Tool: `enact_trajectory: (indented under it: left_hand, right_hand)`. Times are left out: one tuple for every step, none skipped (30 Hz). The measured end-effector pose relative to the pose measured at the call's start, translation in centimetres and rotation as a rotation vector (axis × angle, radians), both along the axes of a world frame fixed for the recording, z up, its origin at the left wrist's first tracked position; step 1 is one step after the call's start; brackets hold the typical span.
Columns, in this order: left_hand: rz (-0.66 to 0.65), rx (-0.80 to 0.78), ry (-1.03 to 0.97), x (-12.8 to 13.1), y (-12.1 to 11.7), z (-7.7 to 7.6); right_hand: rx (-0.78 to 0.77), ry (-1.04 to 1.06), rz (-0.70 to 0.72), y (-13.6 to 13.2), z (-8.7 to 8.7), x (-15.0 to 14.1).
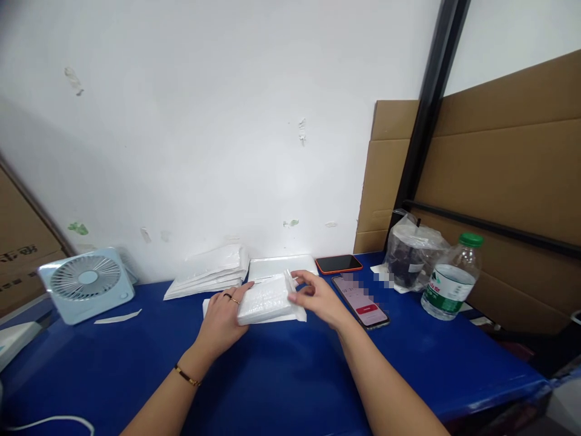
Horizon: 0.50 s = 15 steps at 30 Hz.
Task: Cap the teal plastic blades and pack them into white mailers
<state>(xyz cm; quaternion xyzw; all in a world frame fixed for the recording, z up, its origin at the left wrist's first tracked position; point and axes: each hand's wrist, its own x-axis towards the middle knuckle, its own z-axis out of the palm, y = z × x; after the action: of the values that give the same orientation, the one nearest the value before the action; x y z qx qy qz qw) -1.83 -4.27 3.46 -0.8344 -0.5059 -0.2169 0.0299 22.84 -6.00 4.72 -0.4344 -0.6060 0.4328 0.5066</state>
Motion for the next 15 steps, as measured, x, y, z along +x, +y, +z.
enact_trajectory:
  left_hand:
    - [0.013, -0.006, 0.012, -0.1, 0.0, -0.1]
    - [0.023, -0.013, 0.024, -0.1, 0.0, -0.1]
    - [0.029, -0.017, 0.036, -0.2, 0.1, -0.1]
    - [0.035, -0.015, 0.048, -0.3, 0.1, 0.0]
    - [0.039, -0.007, 0.063, -0.3, 0.2, 0.2]
    - [0.042, 0.006, 0.085, -0.4, 0.2, 0.5]
    - [0.043, 0.025, 0.118, -0.3, 0.2, 1.1]
    - [0.042, 0.050, 0.162, -0.2, 0.2, 1.8]
    - [0.034, 0.076, 0.216, 0.0, 0.2, 2.7]
    - [0.025, 0.103, 0.277, 0.4, 0.0, 3.8]
    - [0.007, 0.133, 0.338, 0.9, -0.2, 4.9]
    - [-0.005, 0.155, 0.394, 1.5, -0.4, 6.1]
    - [0.000, 0.169, 0.435, 2.3, -0.7, 7.3]
    - [-0.006, 0.183, 0.464, 3.2, -1.0, 8.4]
    - [-0.025, 0.193, 0.493, 4.1, -1.3, 9.4]
  right_hand:
    - [0.014, 0.005, -0.024, 0.1, -0.2, -0.3]
    - [0.010, 0.027, -0.041, 0.3, -0.4, -0.5]
    - [-0.014, 0.075, -0.047, 0.5, -0.7, -0.7]
    - [-0.054, 0.150, -0.045, 0.8, -1.0, -0.9]
    - [-0.108, 0.243, -0.040, 1.1, -1.4, -1.1]
    - [-0.173, 0.340, -0.044, 1.4, -1.9, -1.3]
    - [-0.243, 0.435, -0.057, 1.8, -2.3, -1.5]
    - [-0.318, 0.526, -0.079, 2.1, -2.7, -1.7]
    - [-0.395, 0.614, -0.103, 2.4, -3.1, -1.9]
    - [-0.466, 0.695, -0.122, 2.6, -3.5, -2.1]
    - [-0.527, 0.767, -0.132, 2.8, -3.8, -2.3]
    - [-0.578, 0.827, -0.132, 3.0, -4.1, -2.5]
    - [-0.619, 0.872, -0.127, 3.1, -4.3, -2.8]
    - [-0.651, 0.899, -0.120, 3.1, -4.5, -3.0]
    - [-0.673, 0.912, -0.112, 3.1, -4.7, -3.3]
